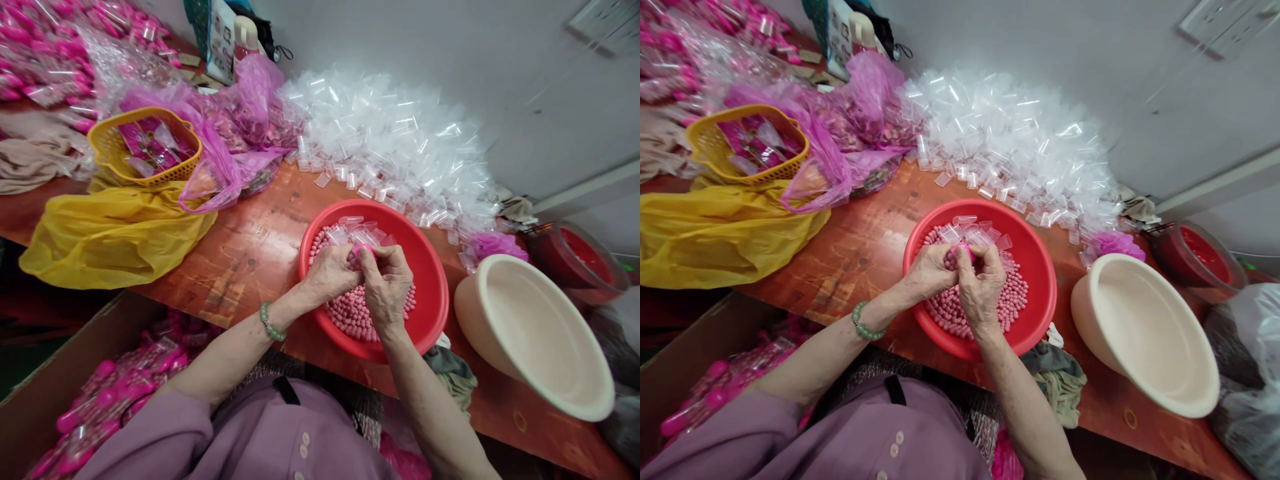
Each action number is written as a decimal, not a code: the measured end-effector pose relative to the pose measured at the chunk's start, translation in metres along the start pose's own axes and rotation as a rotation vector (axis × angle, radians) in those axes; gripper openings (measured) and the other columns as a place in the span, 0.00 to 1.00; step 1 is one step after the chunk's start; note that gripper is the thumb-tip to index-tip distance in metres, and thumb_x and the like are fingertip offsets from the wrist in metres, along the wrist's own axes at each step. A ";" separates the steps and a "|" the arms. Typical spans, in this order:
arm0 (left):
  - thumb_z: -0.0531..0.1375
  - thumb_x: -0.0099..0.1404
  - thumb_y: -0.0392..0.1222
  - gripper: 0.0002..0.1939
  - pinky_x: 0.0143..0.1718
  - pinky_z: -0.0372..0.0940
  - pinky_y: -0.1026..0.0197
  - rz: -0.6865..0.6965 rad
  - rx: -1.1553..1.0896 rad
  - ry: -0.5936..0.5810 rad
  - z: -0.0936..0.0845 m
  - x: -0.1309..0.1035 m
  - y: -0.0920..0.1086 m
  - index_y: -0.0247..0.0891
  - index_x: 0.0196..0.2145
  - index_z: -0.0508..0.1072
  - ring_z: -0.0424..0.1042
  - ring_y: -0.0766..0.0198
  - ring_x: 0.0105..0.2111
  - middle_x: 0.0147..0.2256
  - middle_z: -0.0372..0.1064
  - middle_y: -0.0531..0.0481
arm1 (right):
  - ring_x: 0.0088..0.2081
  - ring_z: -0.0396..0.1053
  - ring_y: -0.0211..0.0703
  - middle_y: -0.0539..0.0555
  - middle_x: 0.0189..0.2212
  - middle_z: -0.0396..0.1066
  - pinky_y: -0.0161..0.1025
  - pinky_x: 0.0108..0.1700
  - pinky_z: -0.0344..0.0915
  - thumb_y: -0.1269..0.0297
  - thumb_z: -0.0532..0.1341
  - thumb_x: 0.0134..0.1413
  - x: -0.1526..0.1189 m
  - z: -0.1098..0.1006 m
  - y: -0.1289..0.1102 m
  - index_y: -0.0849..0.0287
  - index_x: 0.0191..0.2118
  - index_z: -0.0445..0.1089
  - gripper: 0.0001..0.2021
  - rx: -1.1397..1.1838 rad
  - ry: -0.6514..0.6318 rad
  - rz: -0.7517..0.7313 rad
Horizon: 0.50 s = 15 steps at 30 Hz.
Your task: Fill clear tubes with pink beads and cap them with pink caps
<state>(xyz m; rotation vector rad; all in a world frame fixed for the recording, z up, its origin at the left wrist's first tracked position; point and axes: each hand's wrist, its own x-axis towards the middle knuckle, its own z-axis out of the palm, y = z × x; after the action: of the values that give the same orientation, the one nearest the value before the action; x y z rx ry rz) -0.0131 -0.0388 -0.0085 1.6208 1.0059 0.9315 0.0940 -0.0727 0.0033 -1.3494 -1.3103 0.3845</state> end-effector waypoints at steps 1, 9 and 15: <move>0.60 0.55 0.44 0.12 0.26 0.49 0.63 -0.007 -0.007 0.004 0.000 0.000 -0.001 0.37 0.21 0.62 0.57 0.69 0.24 0.20 0.56 0.57 | 0.29 0.67 0.37 0.47 0.26 0.68 0.38 0.35 0.66 0.59 0.64 0.57 0.000 0.001 0.000 0.56 0.30 0.68 0.08 -0.025 0.005 -0.037; 0.63 0.48 0.36 0.10 0.25 0.49 0.64 -0.119 -0.403 -0.086 -0.001 0.011 -0.008 0.37 0.23 0.62 0.54 0.72 0.22 0.20 0.55 0.59 | 0.43 0.72 0.50 0.58 0.43 0.72 0.49 0.46 0.70 0.50 0.62 0.58 0.003 -0.018 0.008 0.58 0.52 0.65 0.22 -0.313 -0.285 -0.352; 0.70 0.53 0.44 0.16 0.24 0.51 0.65 -0.216 -0.718 -0.184 -0.003 0.011 -0.004 0.35 0.30 0.68 0.56 0.74 0.21 0.21 0.57 0.60 | 0.52 0.69 0.60 0.67 0.53 0.68 0.57 0.51 0.68 0.51 0.68 0.49 0.013 -0.027 0.016 0.60 0.63 0.54 0.39 -0.504 -0.443 -0.516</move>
<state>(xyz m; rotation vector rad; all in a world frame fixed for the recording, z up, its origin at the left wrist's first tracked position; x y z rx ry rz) -0.0124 -0.0269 -0.0107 0.9523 0.5993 0.8453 0.1280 -0.0700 0.0040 -1.2987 -2.1662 -0.0193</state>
